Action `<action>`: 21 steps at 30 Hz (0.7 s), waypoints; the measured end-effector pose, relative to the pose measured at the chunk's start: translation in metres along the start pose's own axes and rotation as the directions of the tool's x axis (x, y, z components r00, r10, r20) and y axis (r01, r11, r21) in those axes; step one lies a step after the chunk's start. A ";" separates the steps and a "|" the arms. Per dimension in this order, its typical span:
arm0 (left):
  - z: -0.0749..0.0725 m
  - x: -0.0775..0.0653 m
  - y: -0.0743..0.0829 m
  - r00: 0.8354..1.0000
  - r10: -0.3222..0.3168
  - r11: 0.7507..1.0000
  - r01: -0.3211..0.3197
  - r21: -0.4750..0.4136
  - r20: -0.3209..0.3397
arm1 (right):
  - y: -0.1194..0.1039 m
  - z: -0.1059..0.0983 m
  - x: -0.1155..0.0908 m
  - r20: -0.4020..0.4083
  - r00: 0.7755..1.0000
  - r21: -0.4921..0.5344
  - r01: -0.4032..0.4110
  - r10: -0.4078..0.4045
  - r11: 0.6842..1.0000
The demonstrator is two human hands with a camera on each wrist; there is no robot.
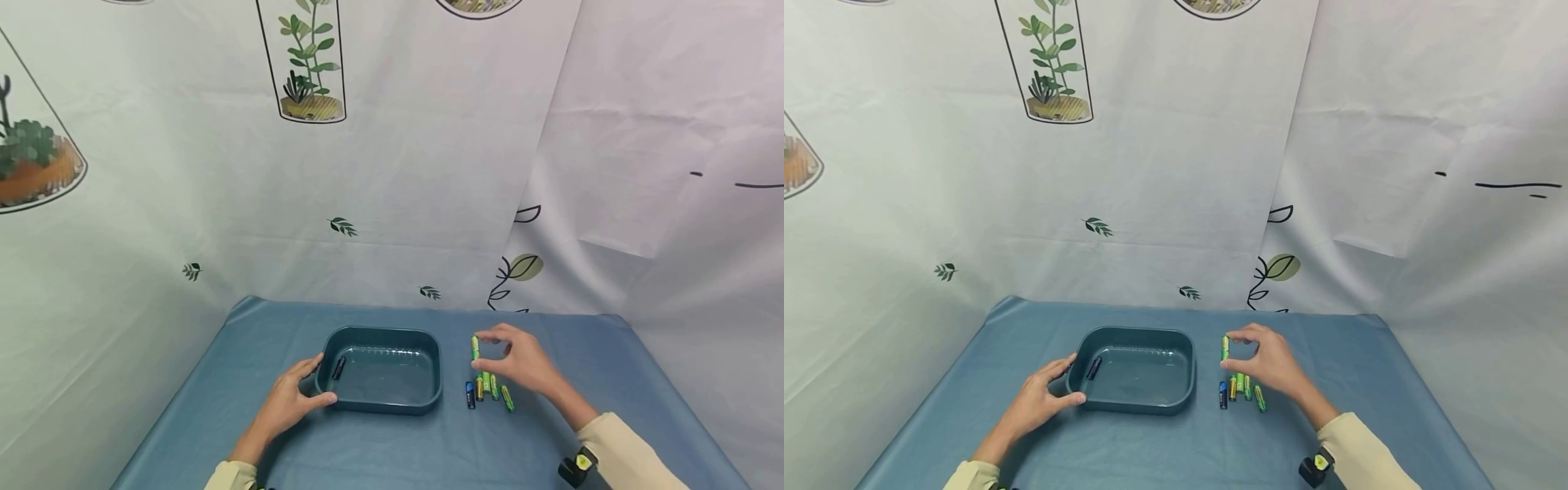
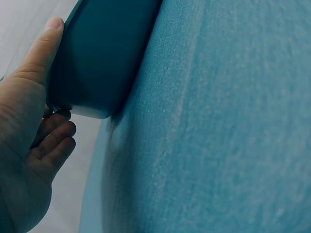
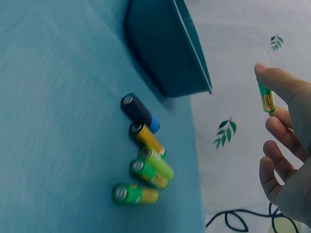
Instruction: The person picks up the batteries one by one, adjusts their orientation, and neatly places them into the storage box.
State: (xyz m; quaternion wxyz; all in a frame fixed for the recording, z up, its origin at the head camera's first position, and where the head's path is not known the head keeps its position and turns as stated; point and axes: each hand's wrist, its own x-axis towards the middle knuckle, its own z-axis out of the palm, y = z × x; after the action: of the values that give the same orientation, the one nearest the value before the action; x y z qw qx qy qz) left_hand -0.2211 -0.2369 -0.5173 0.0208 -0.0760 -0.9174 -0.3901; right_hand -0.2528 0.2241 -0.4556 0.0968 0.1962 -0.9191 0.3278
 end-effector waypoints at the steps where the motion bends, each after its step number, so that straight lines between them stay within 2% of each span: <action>1: 0.000 0.000 0.000 1.000 -0.001 1.000 0.001 0.002 0.000 | -0.002 0.001 0.002 0.003 1.000 0.005 0.005 -0.005 1.000; 8: 0.000 0.000 0.000 1.000 -0.008 1.000 0.008 -0.005 0.005 | -0.011 0.012 0.016 0.009 1.000 0.034 0.025 -0.025 0.999; 21: 0.000 0.000 0.002 1.000 -0.007 1.000 0.007 -0.005 0.000 | -0.028 0.026 0.044 0.042 0.999 0.057 0.012 -0.014 0.998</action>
State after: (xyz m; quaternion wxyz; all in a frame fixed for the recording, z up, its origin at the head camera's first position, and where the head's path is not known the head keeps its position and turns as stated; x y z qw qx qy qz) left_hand -0.2208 -0.2358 -0.5162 0.0192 -0.0727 -0.9168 -0.3923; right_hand -0.2818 0.1745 -0.4467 0.0736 0.2119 -0.9099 0.3489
